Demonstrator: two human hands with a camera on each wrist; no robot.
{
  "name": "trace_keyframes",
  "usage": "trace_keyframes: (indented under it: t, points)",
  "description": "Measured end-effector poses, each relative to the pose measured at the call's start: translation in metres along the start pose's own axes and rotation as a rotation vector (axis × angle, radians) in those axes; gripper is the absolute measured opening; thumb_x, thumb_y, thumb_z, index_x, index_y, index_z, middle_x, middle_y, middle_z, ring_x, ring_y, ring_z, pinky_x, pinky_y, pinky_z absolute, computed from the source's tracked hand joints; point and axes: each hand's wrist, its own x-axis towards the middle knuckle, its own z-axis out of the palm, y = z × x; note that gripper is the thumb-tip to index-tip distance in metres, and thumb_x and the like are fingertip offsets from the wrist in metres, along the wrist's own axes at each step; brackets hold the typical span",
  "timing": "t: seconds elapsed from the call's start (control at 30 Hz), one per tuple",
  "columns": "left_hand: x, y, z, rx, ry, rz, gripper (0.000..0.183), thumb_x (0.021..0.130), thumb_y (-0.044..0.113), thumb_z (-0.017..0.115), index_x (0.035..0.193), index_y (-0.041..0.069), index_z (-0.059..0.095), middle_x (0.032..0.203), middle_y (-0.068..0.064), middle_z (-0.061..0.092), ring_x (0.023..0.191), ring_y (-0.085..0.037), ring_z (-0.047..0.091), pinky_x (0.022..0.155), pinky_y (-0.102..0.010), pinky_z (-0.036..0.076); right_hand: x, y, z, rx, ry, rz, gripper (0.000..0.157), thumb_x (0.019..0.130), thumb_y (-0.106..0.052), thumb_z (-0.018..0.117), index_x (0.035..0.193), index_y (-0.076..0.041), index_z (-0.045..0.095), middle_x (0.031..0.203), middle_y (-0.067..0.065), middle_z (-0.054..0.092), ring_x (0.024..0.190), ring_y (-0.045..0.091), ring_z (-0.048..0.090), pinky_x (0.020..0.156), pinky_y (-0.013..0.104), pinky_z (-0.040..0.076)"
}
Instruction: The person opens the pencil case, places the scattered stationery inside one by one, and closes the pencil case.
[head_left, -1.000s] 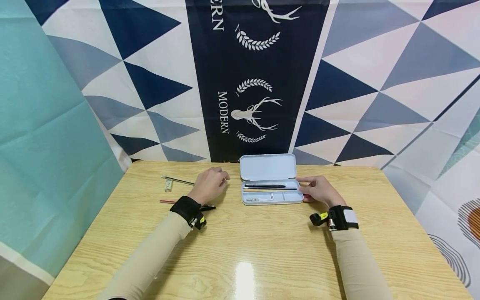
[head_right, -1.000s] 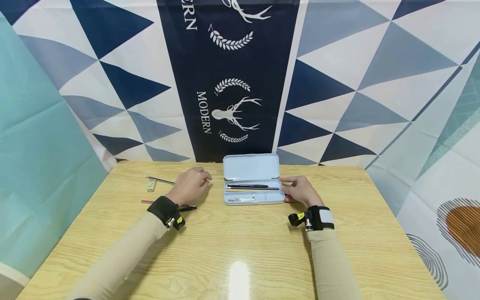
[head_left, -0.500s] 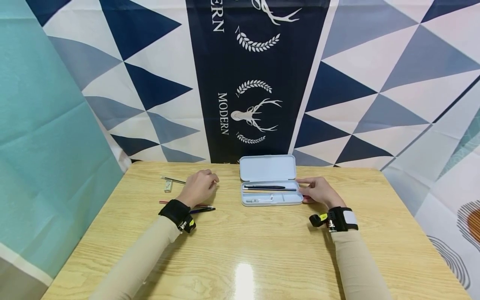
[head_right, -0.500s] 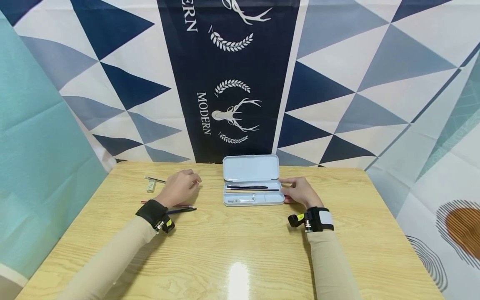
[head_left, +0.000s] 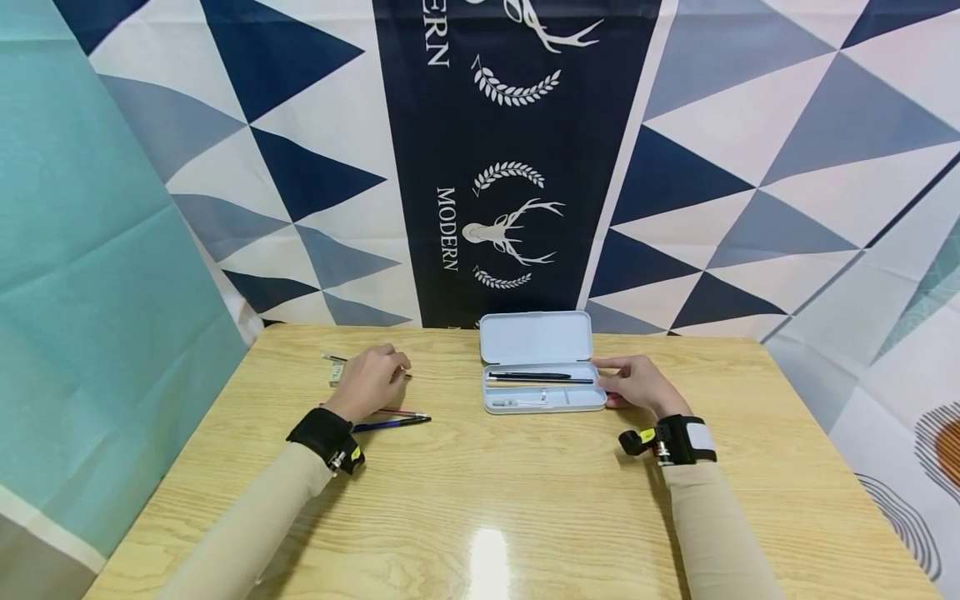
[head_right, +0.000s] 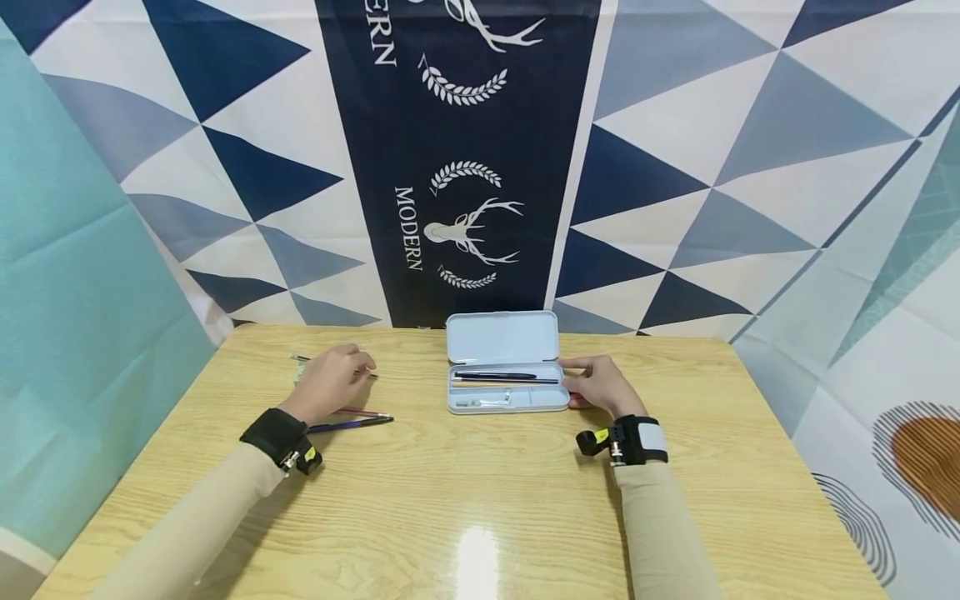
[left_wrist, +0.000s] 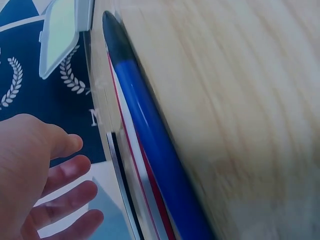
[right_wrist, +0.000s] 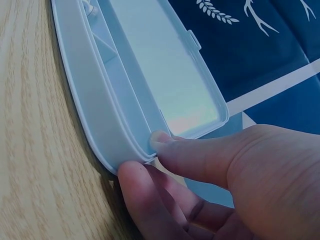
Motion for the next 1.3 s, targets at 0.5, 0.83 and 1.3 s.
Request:
trace_keyframes:
  t: [0.5,0.83,1.3]
  points:
    - [-0.022,-0.023,-0.007,-0.006,-0.016,-0.081,0.008,0.103,0.012,0.080,0.107,0.009,0.086,0.093,-0.008,0.073,0.071,-0.017,0.063,0.061,-0.033,0.054,0.001,0.003,0.002,0.022,-0.005,-0.001,0.056,0.111,-0.009,0.069,0.165,-0.001,0.054,0.080,0.004,0.061,0.064,0.007,0.070,0.064,0.022,0.063]
    - [-0.036,-0.041,-0.015,-0.010,-0.016,-0.132,0.011,0.102,0.014,0.082,0.109,0.008,0.086,0.093,-0.008,0.073,0.072,-0.019,0.066,0.061,-0.035,0.056,0.002,0.002,-0.001,0.025,-0.006,-0.006,0.055,0.111,-0.008,0.069,0.164,-0.002,0.055,0.078,0.005,0.064,0.063,0.009,0.071,0.065,0.023,0.063]
    - [-0.046,-0.044,-0.021,-0.012,-0.016,-0.318,0.028,0.104,0.019,0.074,0.125,0.001,0.080,0.130,-0.029,0.069,0.124,-0.048,0.061,0.076,-0.056,0.066,0.001,0.002,0.000,0.018,-0.003,0.001,0.056,0.111,-0.008,0.069,0.165,-0.002,0.054,0.081,0.004,0.062,0.064,0.007,0.070,0.064,0.021,0.062]
